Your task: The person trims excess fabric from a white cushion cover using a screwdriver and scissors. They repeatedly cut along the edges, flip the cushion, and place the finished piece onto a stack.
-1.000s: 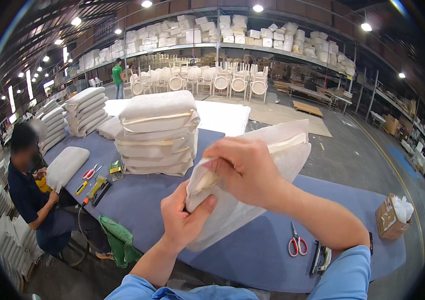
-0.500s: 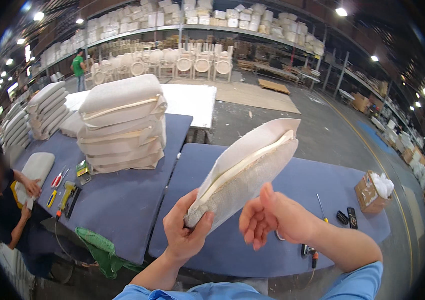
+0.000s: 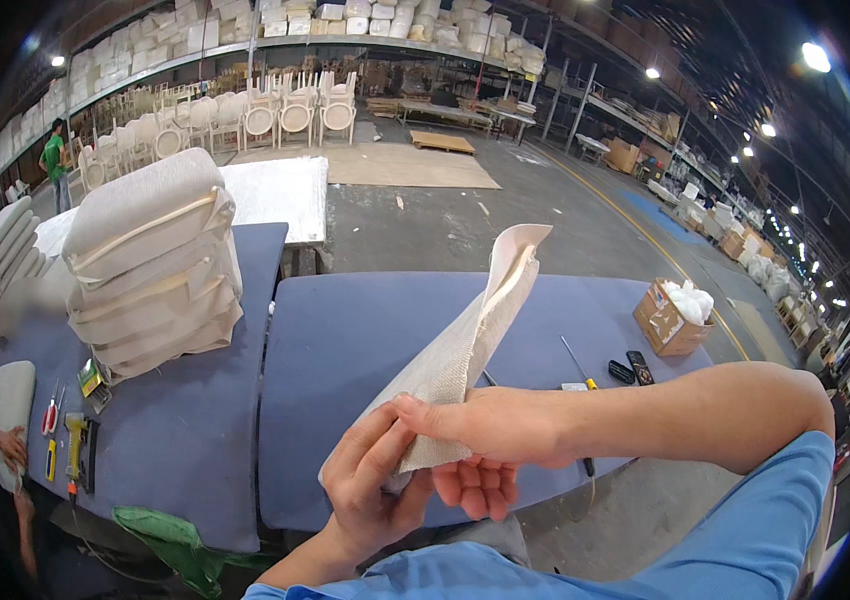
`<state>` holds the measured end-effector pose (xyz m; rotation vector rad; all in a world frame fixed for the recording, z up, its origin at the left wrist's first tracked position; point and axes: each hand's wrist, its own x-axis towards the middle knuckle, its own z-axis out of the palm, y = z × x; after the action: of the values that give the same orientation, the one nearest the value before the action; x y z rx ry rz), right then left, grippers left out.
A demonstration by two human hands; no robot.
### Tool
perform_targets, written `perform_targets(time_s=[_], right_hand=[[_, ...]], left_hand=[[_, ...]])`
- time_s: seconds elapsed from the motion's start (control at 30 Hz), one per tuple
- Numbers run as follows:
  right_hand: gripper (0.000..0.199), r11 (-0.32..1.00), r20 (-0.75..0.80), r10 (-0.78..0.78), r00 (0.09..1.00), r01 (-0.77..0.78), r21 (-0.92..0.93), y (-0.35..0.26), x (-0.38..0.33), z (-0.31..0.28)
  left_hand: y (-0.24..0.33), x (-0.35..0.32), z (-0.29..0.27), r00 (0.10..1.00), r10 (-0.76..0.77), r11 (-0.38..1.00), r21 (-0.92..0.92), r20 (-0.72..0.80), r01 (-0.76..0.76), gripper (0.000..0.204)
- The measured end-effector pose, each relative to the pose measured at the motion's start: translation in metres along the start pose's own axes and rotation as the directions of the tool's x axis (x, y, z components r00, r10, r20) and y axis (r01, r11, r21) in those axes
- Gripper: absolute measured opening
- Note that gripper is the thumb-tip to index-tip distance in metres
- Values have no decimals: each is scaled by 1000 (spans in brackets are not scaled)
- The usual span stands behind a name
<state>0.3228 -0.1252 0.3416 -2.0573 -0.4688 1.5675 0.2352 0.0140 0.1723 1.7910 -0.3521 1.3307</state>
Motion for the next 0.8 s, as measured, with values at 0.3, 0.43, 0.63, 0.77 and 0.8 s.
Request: perform_targets(time_s=[0.3, 0.43, 0.63, 0.77, 0.8], right_hand=[[69, 933, -125, -346, 930, 355, 59, 2, 10, -3], [66, 892, -81, -450, 890, 452, 11, -1, 22, -12], [64, 773, -74, -634, 770, 633, -43, -6, 39, -24], [63, 713, 42, -700, 713, 701, -6, -12, 41, -29], [63, 718, 75, -694, 716, 696, 7, -14, 44, -30]], left_hand=[[7, 0, 4, 997, -74, 997, 10, 12, 74, 58], [11, 0, 5, 978, -210, 977, -27, -8, 209, 52], [14, 21, -2, 905, -426, 895, -146, 11, 423, 40], [28, 28, -9, 858, -514, 849, -148, -8, 507, 35], [29, 25, -10, 858, -514, 851, -140, -20, 507, 35]])
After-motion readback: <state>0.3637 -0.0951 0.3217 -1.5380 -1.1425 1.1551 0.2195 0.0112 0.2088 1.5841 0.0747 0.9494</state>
